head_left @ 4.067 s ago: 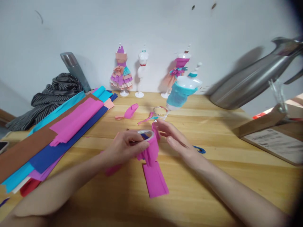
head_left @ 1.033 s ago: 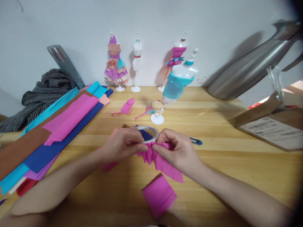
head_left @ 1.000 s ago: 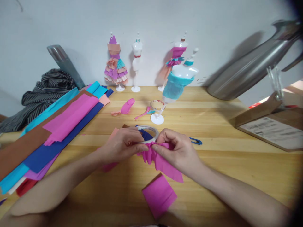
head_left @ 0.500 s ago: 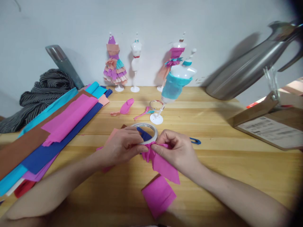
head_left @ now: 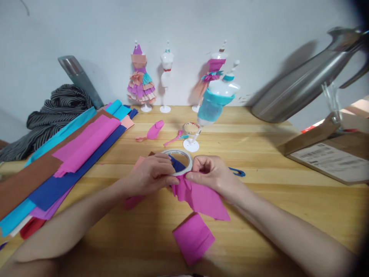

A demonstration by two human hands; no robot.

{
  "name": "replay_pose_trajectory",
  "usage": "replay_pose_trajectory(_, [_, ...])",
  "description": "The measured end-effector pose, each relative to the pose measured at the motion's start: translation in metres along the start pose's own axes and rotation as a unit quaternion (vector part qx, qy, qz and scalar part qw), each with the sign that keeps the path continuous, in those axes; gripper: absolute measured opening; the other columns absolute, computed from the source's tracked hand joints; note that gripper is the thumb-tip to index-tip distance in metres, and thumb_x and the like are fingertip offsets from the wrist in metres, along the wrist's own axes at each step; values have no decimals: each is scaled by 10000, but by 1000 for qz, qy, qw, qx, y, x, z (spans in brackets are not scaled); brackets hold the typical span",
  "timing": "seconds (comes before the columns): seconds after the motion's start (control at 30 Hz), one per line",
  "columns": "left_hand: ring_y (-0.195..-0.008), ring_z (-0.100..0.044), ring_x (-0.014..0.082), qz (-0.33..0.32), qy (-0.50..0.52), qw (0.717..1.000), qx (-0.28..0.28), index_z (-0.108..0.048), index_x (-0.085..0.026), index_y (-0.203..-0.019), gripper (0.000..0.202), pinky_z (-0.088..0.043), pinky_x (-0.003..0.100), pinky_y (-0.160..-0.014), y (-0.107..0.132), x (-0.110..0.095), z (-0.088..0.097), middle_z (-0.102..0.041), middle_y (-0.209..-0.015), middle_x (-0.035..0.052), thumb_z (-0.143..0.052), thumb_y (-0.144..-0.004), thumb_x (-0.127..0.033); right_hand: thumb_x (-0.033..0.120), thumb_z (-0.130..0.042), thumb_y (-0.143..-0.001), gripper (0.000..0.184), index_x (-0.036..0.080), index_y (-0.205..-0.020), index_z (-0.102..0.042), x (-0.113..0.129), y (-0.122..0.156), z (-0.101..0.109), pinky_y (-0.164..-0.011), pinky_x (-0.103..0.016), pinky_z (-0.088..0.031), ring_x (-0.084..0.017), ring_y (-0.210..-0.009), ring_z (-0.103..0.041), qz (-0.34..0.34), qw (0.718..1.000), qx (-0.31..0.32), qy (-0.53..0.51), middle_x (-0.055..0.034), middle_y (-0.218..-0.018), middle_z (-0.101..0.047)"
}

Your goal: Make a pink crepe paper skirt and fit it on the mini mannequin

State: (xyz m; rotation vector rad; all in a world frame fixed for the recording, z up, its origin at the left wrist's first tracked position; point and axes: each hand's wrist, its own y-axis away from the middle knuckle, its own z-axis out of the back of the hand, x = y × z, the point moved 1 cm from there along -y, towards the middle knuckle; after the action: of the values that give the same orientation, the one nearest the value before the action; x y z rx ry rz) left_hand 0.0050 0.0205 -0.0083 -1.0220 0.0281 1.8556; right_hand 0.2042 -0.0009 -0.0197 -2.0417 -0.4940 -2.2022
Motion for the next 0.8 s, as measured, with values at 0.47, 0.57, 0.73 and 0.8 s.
replay_pose_trajectory(0.47, [-625, -455, 122, 101, 30, 994, -34, -477, -152, -546, 484, -346, 266, -638, 5, 9, -1, -459, -578, -14, -541, -936, -432, 266, -593, -817, 191, 162, -657, -607, 4, 15, -4, -470, -234, -364, -104, -488, -465, 181, 957, -69, 215, -1, -554, -577])
replay_pose_trajectory(0.57, [-625, -441, 118, 87, 51, 995, -22, -454, -156, -561, 480, -347, 267, -655, 4, 8, -1, -423, -569, -27, -531, -941, -438, 184, -578, -823, 120, 153, -751, -669, 5, 19, -6, -525, -237, -410, -117, -540, -541, 237, 939, -50, 246, -18, -634, -654])
replay_pose_trajectory(0.73, [-635, -439, 122, 91, 64, 994, -10, -460, -160, -563, 499, -347, 270, -660, 5, 7, -1, -418, -570, -25, -513, -940, -483, 190, -584, -824, 120, 160, -739, -664, 6, 19, -4, -481, -231, -377, -105, -492, -494, 241, 930, -73, 267, -3, -588, -630])
replay_pose_trajectory(0.8, [-645, -451, 125, 90, 71, 993, -11, -486, -158, -578, 484, -350, 270, -661, 5, 7, -1, -439, -582, -20, -521, -938, -480, 200, -582, -825, 128, 169, -717, -642, 6, 18, -2, -468, -229, -364, -99, -475, -462, 232, 931, -75, 273, 7, -566, -606])
